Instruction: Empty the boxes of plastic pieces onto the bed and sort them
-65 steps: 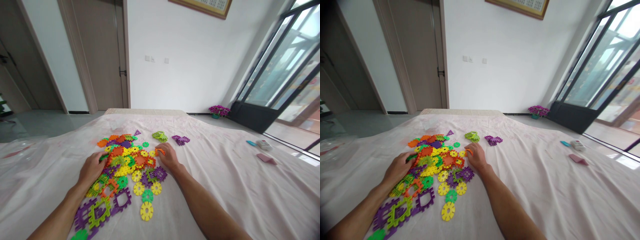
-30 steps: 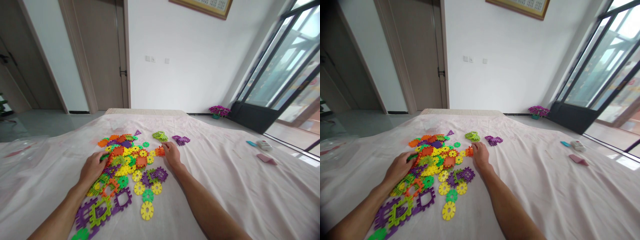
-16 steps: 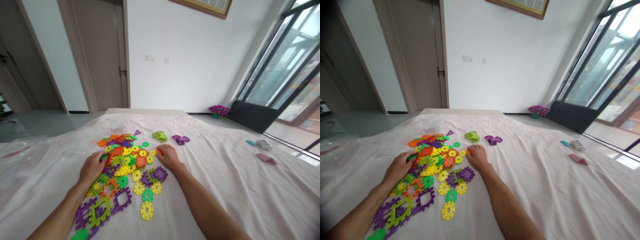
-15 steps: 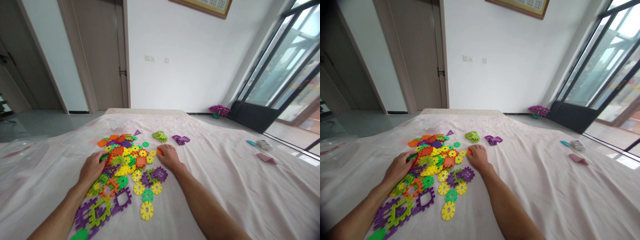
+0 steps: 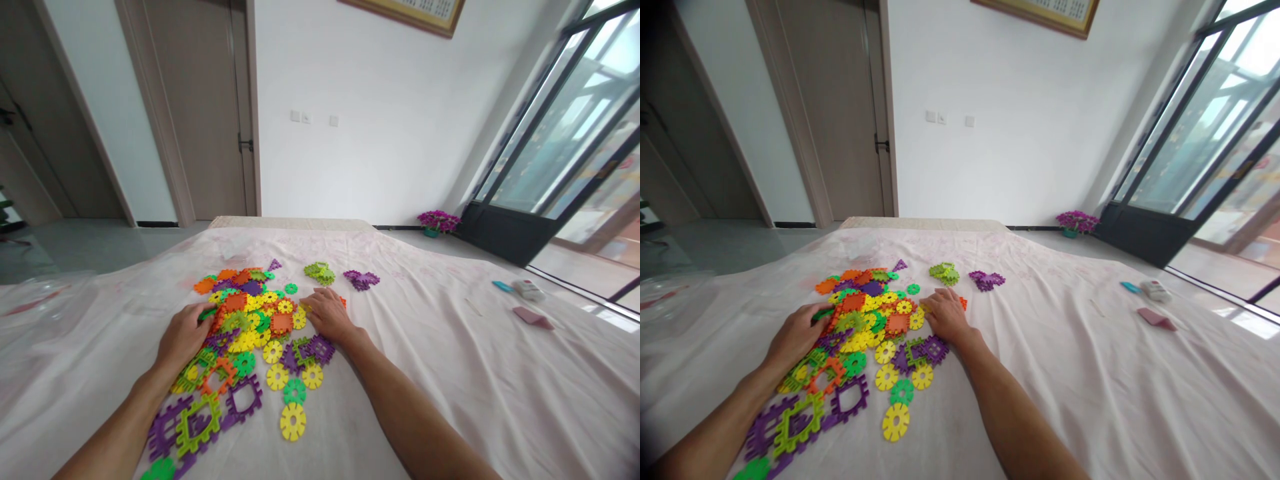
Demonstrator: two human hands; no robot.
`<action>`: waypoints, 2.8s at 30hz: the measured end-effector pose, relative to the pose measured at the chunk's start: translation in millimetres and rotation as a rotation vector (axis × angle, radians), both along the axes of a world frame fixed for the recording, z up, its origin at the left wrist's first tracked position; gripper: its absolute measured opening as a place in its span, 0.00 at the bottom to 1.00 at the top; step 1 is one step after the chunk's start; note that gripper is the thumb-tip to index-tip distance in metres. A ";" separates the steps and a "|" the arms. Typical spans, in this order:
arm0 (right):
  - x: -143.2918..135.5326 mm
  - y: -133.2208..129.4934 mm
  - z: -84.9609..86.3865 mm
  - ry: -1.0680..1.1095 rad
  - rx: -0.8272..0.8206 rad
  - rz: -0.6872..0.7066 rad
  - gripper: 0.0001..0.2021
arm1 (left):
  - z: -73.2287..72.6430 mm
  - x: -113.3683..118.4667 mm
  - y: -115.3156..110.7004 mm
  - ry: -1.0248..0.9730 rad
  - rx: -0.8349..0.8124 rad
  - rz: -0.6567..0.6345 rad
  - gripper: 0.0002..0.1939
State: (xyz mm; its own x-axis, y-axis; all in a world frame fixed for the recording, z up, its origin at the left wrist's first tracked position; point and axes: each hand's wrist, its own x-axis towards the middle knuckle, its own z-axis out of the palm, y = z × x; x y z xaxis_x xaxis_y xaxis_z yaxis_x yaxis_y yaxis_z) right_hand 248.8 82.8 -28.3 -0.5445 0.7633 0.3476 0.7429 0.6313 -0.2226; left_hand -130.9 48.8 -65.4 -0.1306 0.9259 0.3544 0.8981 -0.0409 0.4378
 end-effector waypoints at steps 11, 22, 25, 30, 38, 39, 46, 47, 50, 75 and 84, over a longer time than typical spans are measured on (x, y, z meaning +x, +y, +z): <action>-2.5 -2.2 7.9 -0.041 -0.003 -0.018 0.15 | 2.3 1.3 -1.0 0.004 -0.028 0.003 0.24; -5.4 -5.2 9.7 0.070 -0.015 -0.034 0.16 | 1.8 0.6 -0.5 0.005 -0.012 0.003 0.23; -6.4 -4.5 8.0 0.169 -0.034 -0.072 0.15 | 2.0 0.8 -0.6 0.000 -0.011 0.000 0.23; -10.4 -4.2 6.3 0.248 -0.079 -0.048 0.13 | 2.5 1.3 -1.3 -0.009 -0.011 -0.006 0.23; -20.5 -17.1 16.6 0.043 -0.078 0.030 0.11 | 3.3 2.4 -1.7 -0.001 -0.002 -0.002 0.22; -20.8 -17.6 17.2 0.040 -0.083 0.024 0.12 | 3.7 2.6 -1.8 -0.002 -0.002 -0.002 0.22; -23.0 -16.2 12.6 0.140 -0.095 0.007 0.13 | 5.4 3.4 -2.4 -0.011 0.006 0.004 0.23; -23.5 -16.1 12.0 0.155 -0.104 0.001 0.13 | 5.5 3.5 -2.4 -0.009 0.003 0.006 0.23; -24.5 -15.7 10.5 0.187 -0.142 -0.027 0.12 | 5.4 3.6 -2.4 -0.001 0.001 0.006 0.23; -18.7 -12.7 9.2 0.194 -0.128 0.085 0.09 | 0.9 0.7 -1.0 0.012 0.007 0.000 0.22; -18.9 -13.2 8.2 0.179 -0.127 0.089 0.09 | 1.2 0.6 -0.1 0.007 0.010 -0.007 0.22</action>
